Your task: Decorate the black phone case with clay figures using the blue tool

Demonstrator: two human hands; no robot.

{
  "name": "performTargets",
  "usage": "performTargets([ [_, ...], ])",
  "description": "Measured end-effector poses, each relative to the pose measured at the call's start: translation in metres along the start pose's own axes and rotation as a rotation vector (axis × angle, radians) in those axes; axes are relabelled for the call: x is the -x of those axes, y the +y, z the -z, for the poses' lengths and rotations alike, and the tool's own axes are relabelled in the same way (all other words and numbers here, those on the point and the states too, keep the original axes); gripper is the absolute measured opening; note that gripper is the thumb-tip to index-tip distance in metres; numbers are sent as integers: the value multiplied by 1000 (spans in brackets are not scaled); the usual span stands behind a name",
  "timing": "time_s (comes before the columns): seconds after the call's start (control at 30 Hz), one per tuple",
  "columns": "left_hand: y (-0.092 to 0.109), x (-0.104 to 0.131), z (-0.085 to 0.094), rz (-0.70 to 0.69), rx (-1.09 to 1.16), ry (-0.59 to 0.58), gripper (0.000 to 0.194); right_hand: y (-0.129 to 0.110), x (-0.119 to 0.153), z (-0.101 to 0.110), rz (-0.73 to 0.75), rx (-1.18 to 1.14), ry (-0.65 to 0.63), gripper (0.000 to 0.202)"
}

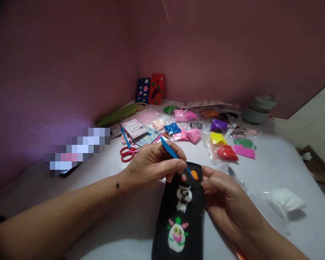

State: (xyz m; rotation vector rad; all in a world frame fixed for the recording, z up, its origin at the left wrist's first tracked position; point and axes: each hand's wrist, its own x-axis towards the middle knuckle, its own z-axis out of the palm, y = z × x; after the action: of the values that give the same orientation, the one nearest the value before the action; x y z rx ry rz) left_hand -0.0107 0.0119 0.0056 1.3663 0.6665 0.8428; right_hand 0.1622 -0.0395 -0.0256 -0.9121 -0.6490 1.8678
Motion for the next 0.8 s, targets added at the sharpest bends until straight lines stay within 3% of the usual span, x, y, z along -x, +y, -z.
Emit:
performTargets([
  [0.3,-1,1,0,-61,-63,-2,11,-1,-1,-1,5,-19,-4,31],
  [0.8,-4,4,-1,-371,-536,81,3,-3,-4,0,22,-55,-27,37],
])
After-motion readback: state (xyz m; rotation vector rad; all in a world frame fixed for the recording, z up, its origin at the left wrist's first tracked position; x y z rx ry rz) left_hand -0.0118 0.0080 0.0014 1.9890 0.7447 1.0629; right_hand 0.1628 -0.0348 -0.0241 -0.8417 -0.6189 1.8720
